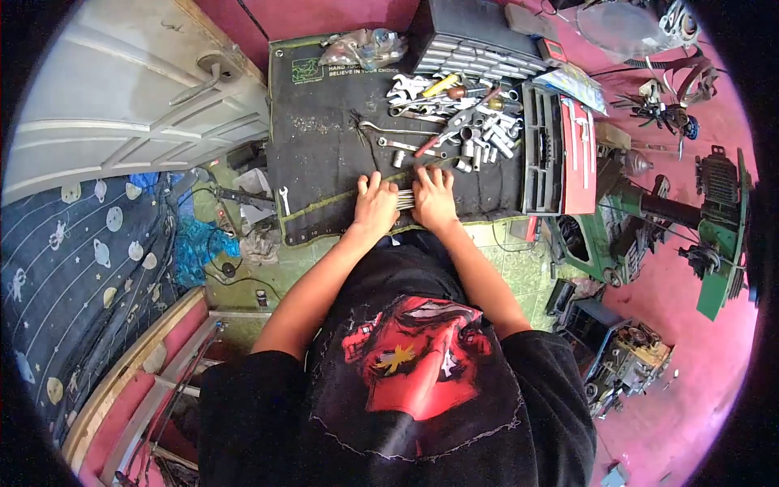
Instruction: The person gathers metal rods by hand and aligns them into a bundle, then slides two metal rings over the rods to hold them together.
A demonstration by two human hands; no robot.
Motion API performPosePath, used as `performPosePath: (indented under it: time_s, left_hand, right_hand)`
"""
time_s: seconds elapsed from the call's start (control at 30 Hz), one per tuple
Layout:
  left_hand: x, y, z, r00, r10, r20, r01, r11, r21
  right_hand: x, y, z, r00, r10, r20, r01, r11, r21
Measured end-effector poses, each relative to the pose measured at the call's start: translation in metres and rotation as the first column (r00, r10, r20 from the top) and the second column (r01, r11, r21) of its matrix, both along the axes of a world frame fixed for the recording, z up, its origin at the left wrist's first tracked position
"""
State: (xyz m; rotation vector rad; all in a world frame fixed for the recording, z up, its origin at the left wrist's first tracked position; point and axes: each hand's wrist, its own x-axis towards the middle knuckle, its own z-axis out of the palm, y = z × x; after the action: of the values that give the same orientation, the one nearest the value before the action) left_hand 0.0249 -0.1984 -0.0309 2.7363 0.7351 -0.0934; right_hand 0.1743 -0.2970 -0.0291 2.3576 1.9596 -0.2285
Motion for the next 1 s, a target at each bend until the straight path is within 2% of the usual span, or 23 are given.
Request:
performPosePath:
  time_s: [0.07,0.3,0.47,0.67,0.77,0.9,1.0]
  left_hand:
    - [-0.001,0.000,0.001,1.000,0.000,0.007,0.000,1.000,0.009]
    - [0.001,0.003,0.011,0.999,0.043,0.032,-0.042,0.999,-0.022]
    - [0.021,0.000,0.021,0.994,0.109,-0.005,-0.110,0.994,-0.019]
    - [0.044,-0.002,0.034,0.994,0.112,-0.016,-0.112,0.994,-0.004]
    - [0.056,-0.006,0.030,0.994,0.112,0.022,-0.112,0.994,0.011]
    - [0.060,-0.005,0.026,0.987,0.158,0.025,-0.158,0.987,-0.001]
    - [0.059,-0.006,0.027,0.967,0.245,0.069,-0.250,0.964,0.084]
  right_hand:
    - [0.002,-0.003,-0.011,0.998,0.044,0.053,-0.049,0.994,0.096]
    - [0.010,0.008,0.020,0.993,0.120,0.001,-0.120,0.993,0.025]
    - [0.032,0.012,0.013,0.976,0.204,0.071,-0.212,0.969,0.125]
    - [0.047,0.015,0.022,0.954,0.280,0.106,-0.291,0.951,0.109]
    - [0.050,0.017,0.020,0.948,0.314,0.047,-0.318,0.933,0.171]
    - [0.052,0.019,0.017,0.945,0.318,0.079,-0.327,0.924,0.198]
    - [0.048,0.025,0.021,0.973,0.205,0.105,-0.222,0.954,0.200]
